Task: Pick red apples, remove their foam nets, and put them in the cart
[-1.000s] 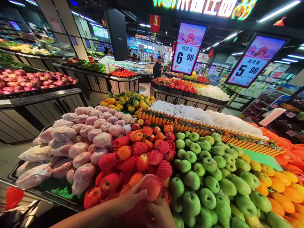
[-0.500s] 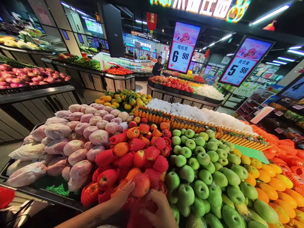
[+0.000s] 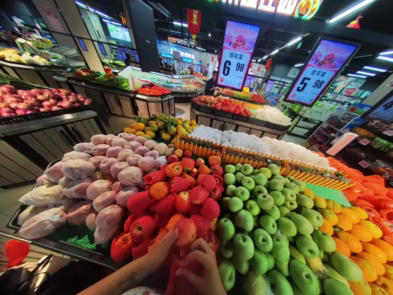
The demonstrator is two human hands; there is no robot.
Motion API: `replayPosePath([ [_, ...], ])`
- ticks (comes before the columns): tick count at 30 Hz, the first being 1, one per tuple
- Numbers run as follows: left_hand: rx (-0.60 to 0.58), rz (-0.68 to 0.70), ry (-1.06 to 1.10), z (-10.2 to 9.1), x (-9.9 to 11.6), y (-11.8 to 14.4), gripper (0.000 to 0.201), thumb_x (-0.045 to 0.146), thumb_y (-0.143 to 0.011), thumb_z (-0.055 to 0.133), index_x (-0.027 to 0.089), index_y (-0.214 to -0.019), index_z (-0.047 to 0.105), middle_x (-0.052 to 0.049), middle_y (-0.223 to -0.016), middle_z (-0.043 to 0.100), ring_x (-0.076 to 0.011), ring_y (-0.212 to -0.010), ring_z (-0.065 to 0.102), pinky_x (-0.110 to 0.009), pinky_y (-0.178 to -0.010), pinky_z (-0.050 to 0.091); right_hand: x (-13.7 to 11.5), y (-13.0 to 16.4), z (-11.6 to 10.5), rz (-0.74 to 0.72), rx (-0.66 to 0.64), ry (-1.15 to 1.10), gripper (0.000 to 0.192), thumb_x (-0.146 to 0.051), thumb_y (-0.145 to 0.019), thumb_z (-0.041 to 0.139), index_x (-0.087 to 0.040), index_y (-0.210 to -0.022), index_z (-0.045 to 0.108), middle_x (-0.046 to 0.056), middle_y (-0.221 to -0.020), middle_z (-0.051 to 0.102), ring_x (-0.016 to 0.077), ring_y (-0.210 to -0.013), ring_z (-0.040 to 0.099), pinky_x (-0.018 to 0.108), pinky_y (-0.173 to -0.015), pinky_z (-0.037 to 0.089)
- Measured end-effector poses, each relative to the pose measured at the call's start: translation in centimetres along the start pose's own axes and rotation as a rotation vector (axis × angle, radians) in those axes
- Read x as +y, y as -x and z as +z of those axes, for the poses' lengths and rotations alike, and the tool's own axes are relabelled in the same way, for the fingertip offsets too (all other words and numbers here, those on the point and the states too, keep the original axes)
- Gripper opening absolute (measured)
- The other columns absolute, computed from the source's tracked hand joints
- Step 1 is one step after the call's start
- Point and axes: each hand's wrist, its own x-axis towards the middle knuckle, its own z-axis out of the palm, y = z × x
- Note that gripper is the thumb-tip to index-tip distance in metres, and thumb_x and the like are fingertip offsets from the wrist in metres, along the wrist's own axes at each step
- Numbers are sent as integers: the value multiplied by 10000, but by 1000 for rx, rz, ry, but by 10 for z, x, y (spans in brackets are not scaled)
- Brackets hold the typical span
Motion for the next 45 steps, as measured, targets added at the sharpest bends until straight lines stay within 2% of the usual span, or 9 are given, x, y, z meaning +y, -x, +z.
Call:
replayPosePath([
  [4,0,-51,29,8,-8,1,820,774,-757,694,199,-1341,660,-134,-1543,568,-372,-1564,292,-548,-1318,91,-5,0,5,-26,190,105,208,-460,-896,783,-267,-829,743,-30,-754,616,117,-681,590,210,-599,480],
  [6,-46,-68,55,10,-8,4,810,732,-769,708,216,-1387,621,-117,-1579,525,-356,-1567,281,-536,-1320,68,-7,0,6,-36,240,133,201,-446,-902,780,-267,-816,747,-31,-725,623,118,-651,588,212,-572,477],
  [13,-346,-73,148,7,2,17,925,653,-674,863,245,-1435,533,-96,-1348,640,-347,-1345,527,-548,-1193,314,-8,-2,6,-35,222,120,206,-425,-917,768,-255,-803,744,-20,-732,670,125,-656,632,220,-588,505],
  [17,-381,-36,50,-1,-4,17,1053,683,-524,943,233,-1390,549,-85,-1293,638,-337,-1279,540,-512,-1156,346,-9,-6,6,26,192,50,222,-415,-886,802,-240,-770,728,-26,-704,670,120,-621,604,225,-566,460],
  [24,-390,-60,75,-7,-17,21,835,511,-563,993,237,-1251,608,-17,-1105,672,-222,-1015,631,-385,-969,468,-1,-6,10,270,210,-144,418,-530,-838,806,-201,-637,646,-37,-630,579,119,-596,497,240,-555,380],
  [28,-465,-87,79,-4,-15,28,743,521,-629,959,208,-1211,621,-2,-1027,676,-182,-929,630,-348,-913,474,1,-4,12,324,184,-187,406,-491,-821,822,-196,-625,624,-37,-643,569,123,-619,485,246,-575,370],
  [35,-351,-22,91,2,-13,28,815,307,-542,1007,233,-1220,562,1,-1087,657,-173,-941,628,-315,-869,488,1,-15,11,395,95,-230,371,-491,-786,832,-195,-645,657,-30,-644,579,136,-632,491,257,-605,396],
  [42,-415,-8,-276,6,12,37,790,241,-526,957,202,-1245,631,-36,-1190,696,-283,-1128,633,-443,-1071,481,2,-29,6,357,-173,-257,418,-594,-754,847,-200,-677,728,-14,-661,619,139,-633,514,257,-586,380],
  [45,-427,-36,-354,8,20,40,796,281,-517,950,192,-1251,653,-41,-1172,723,-296,-1085,657,-459,-1032,516,16,-31,9,282,-173,-231,442,-613,-783,818,-198,-651,739,-10,-647,617,130,-606,502,260,-569,347],
])
